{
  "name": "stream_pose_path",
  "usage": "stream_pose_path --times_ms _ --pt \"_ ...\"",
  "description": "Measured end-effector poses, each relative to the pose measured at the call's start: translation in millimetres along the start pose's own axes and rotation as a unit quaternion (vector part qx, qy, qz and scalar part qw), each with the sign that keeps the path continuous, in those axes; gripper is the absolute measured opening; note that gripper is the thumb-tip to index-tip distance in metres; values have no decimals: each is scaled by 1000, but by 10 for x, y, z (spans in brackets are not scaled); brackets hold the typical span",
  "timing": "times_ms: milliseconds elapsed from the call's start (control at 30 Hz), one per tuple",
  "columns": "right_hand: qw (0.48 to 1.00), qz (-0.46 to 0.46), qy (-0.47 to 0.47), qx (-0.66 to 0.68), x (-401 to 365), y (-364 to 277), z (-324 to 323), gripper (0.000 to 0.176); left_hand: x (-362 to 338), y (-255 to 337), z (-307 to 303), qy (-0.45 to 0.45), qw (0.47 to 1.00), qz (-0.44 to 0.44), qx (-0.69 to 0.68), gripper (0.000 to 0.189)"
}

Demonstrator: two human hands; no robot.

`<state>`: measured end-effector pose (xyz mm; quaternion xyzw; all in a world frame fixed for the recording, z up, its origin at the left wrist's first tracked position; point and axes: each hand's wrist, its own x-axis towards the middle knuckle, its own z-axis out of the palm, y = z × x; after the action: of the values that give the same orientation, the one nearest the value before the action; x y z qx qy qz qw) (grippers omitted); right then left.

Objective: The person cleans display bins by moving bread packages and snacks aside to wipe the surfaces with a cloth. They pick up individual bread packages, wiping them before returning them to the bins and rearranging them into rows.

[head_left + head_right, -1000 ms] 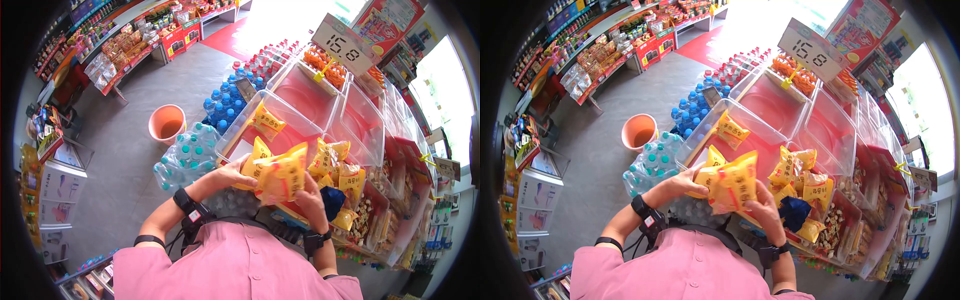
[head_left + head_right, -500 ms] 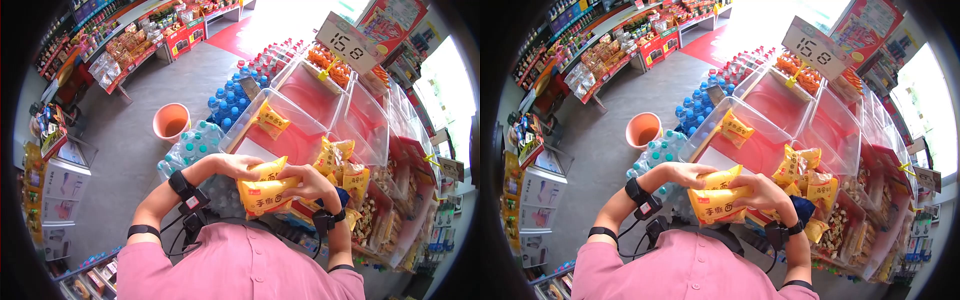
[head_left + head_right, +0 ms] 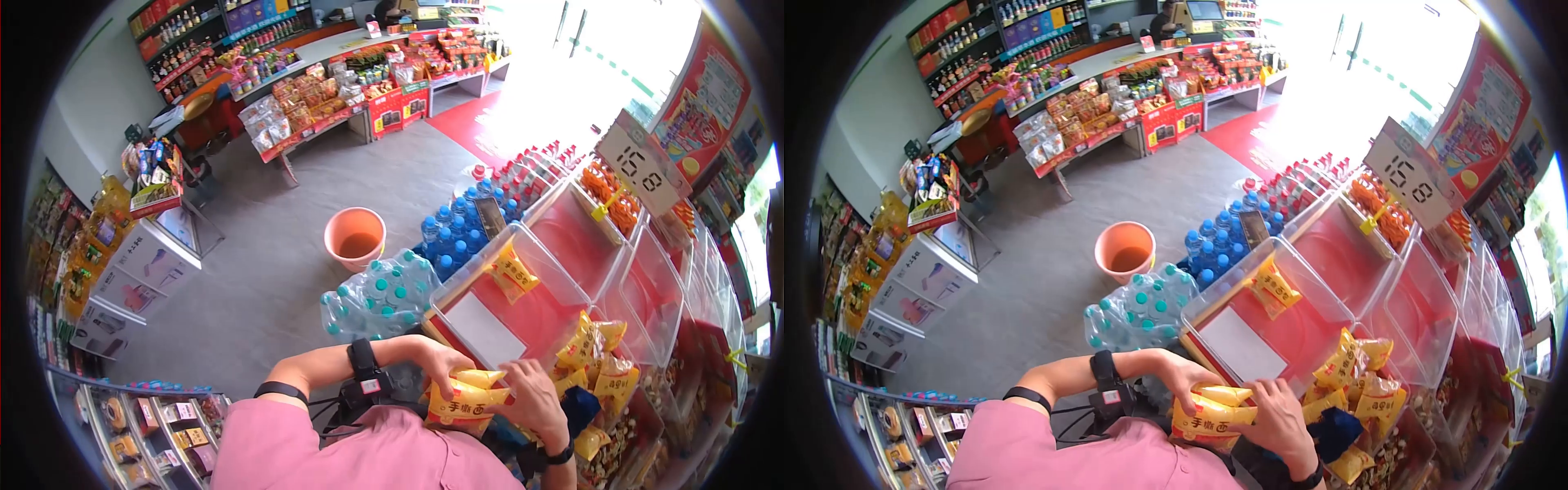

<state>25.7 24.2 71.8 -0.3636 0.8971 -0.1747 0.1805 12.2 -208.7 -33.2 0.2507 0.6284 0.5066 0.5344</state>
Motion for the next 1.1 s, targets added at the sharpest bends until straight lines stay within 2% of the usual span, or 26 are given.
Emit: stream_pose_path --times_ms 33,100,133,200,267,333,467,533,667,733,767,800,867,933,1000,1033,1067,1100 --pt "1000 -7 -1 0 42 -63 -32 72 -1 42 5 -9 1000 8 9 87" --pt "992 -89 -34 85 112 -174 -69 107 -15 146 38 -3 997 39 66 86" --pt "992 -88 -36 85 125 -163 6 107 -31 239 49 -4 997 40 65 86" --pt "968 -142 -96 184 199 -73 236 127 -60 387 52 -41 984 69 158 81" --pt "965 -137 -136 175 223 -37 274 133 -71 352 82 -29 989 57 135 78" --pt "966 -102 -147 188 198 -32 302 138 -97 340 112 8 987 110 118 71" --pt "973 -50 -174 142 128 -30 375 141 -55 290 125 -15 994 66 91 63" --pt "955 -71 -184 223 74 33 443 142 -1 150 157 -26 996 80 5 53" --pt "925 -42 -240 292 41 95 475 141 -76 216 249 11 997 81 -6 61" --pt "897 24 -284 338 77 116 465 140 -76 188 239 67 992 65 -83 70" --pt "914 -5 -222 339 42 214 591 135 -47 139 226 91 992 53 -65 77" --pt "909 20 -224 351 48 139 461 128 -120 309 207 77 993 27 -82 78" --pt "899 60 -218 374 1 155 418 122 -31 117 216 165 984 20 -57 75" --pt "900 8 -161 406 -53 425 650 117 111 -131 84 155 962 84 -209 67" --pt "817 100 -171 541 -73 391 354 121 126 -203 -132 217 936 119 -251 57" --pt "870 43 -115 477 -44 501 226 116 111 -215 -203 298 932 156 -132 56" --pt "821 39 -58 567 8 476 83 113 95 -210 -258 374 908 190 -11 56" --pt "822 29 -7 569 96 558 12 113 68 -177 -277 409 897 155 67 49"
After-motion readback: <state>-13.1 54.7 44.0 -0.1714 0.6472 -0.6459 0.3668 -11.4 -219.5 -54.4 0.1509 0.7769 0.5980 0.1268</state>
